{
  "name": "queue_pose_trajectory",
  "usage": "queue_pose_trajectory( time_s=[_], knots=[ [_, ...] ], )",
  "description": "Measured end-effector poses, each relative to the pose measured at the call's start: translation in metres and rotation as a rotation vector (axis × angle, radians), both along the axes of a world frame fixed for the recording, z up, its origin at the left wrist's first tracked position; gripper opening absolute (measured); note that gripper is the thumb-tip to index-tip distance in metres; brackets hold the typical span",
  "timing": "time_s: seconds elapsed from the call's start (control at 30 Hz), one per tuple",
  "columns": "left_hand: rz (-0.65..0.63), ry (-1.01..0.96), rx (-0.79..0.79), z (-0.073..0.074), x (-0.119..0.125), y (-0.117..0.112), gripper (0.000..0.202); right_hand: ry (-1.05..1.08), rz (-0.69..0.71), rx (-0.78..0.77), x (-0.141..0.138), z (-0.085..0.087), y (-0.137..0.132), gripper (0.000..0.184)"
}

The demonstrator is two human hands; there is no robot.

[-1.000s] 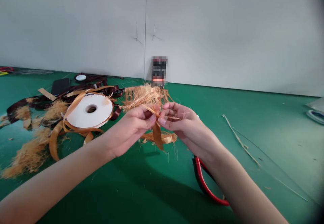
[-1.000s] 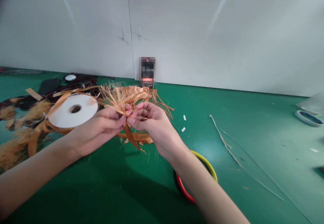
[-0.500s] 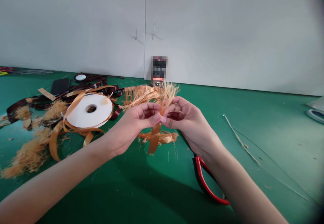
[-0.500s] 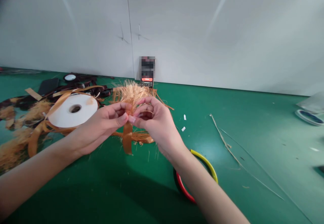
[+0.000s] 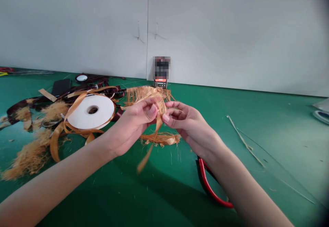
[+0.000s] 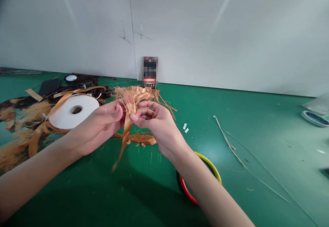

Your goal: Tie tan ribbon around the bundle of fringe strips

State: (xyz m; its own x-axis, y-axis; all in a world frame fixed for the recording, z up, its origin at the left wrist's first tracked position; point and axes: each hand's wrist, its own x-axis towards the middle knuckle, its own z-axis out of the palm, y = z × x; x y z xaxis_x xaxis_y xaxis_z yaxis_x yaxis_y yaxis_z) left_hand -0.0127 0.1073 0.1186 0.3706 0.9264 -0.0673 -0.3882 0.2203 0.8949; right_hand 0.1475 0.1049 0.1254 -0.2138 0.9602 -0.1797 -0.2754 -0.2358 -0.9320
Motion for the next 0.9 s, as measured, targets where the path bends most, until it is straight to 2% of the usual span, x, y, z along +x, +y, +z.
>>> queue_pose_trajectory(
  time_s=[0.13,0.4,0.67,0.8,0.9],
  knots=[
    [0.101,0.120,0.040,0.002,-0.001,0.000,0.035,0.005,-0.028,0.011,0.002,0.000,0.001,0.044],
    [0.174,0.290,0.076,0.005,-0.001,-0.002,0.039,-0.013,-0.056,0.039,0.007,0.003,0.004,0.043],
    [0.206,0.269,0.119,0.002,-0.002,0.000,0.037,-0.043,-0.139,0.092,0.016,0.006,0.005,0.039],
    [0.255,0.263,0.157,0.002,0.000,0.001,0.033,-0.155,-0.254,0.144,0.017,0.011,0.004,0.043],
    [0.255,0.256,0.148,0.001,0.000,0.000,0.033,-0.240,-0.425,0.263,0.019,0.011,0.007,0.033]
  ],
)
